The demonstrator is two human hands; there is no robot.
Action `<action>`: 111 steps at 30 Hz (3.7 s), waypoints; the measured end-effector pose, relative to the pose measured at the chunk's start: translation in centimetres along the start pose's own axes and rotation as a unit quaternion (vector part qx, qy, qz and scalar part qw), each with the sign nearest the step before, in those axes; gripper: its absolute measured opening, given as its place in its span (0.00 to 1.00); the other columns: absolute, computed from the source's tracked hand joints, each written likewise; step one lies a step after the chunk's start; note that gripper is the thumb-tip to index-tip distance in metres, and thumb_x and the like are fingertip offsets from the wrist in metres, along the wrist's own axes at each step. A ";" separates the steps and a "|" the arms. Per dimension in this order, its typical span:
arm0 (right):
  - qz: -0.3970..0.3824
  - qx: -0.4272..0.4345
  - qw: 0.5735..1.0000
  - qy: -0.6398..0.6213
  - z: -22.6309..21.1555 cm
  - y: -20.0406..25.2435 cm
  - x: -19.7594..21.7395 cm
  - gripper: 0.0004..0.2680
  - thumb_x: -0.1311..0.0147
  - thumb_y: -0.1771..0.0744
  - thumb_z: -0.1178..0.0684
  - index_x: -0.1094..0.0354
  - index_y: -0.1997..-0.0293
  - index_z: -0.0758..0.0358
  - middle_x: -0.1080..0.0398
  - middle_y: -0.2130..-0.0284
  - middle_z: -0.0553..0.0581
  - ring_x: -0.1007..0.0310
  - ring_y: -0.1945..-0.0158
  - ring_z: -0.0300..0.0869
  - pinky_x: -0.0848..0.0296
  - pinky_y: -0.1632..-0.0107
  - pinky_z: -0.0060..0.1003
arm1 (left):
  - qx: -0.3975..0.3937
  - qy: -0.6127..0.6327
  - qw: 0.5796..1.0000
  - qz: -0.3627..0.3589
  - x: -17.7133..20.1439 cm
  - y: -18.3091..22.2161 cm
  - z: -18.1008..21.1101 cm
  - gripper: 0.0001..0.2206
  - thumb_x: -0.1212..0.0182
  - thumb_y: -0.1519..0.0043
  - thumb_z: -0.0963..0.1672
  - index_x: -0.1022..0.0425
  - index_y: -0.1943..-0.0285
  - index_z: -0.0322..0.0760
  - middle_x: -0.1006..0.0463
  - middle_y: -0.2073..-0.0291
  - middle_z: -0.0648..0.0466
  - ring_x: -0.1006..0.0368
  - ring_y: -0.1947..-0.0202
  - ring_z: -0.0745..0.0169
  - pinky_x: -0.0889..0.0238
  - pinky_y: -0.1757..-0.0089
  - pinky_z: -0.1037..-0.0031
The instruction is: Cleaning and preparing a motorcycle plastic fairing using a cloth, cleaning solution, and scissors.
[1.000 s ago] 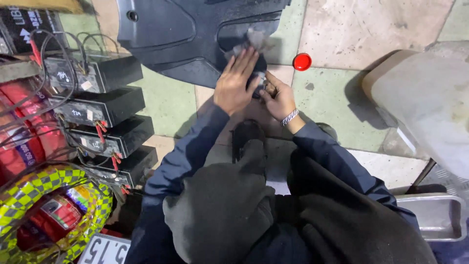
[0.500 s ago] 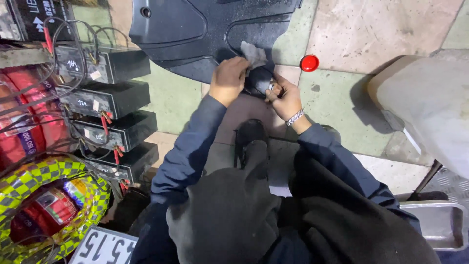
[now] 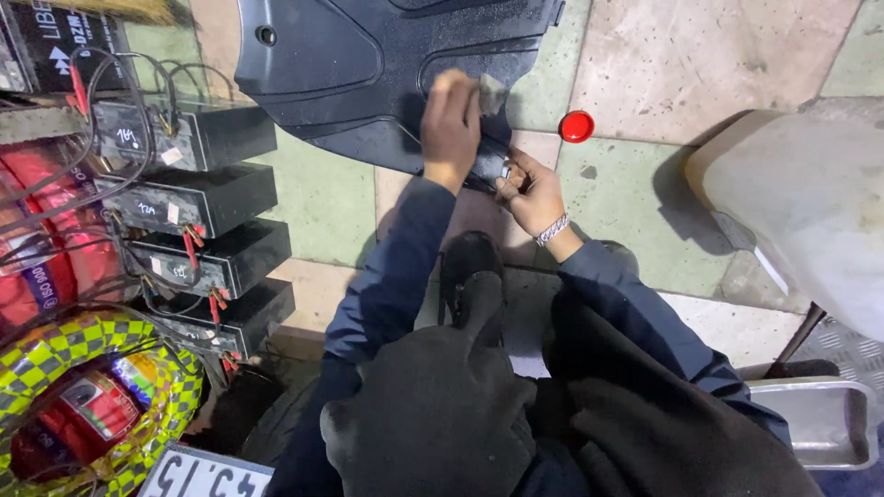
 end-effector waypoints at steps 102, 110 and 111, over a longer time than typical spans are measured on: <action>0.000 0.133 0.978 0.163 -10.7 -2.1 2.2 0.18 0.37 0.32 0.48 0.35 0.39 0.66 0.30 0.56 0.53 0.30 0.58 0.38 0.28 0.56 0.33 | -0.163 0.036 0.985 0.049 0.8 -4.4 6.3 0.10 0.42 0.38 0.31 0.25 0.52 0.28 0.29 0.51 0.53 0.27 0.51 0.55 0.24 0.51 0.69; 0.018 0.097 0.987 0.126 -5.6 -2.8 0.8 0.08 0.37 0.32 0.54 0.33 0.52 0.59 0.35 0.74 0.44 0.36 0.70 0.33 0.31 0.63 0.30 | -0.070 -0.020 0.997 0.013 1.9 -5.5 4.0 0.10 0.41 0.42 0.31 0.27 0.56 0.33 0.32 0.55 0.47 0.32 0.59 0.47 0.33 0.57 0.62; 0.013 0.095 0.986 0.136 -5.8 -2.9 0.8 0.07 0.37 0.32 0.53 0.34 0.57 0.58 0.35 0.74 0.44 0.37 0.71 0.34 0.32 0.64 0.31 | -0.061 -0.020 0.998 -0.025 0.8 -6.0 4.7 0.11 0.45 0.44 0.33 0.29 0.55 0.36 0.30 0.60 0.50 0.36 0.61 0.49 0.38 0.62 0.65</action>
Point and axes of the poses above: each hand's wrist, its own y-axis away from the middle knuckle, its own x-axis out of the back of the hand, z = x × y, the point moved 9 cm from there along -y, towards the middle knuckle
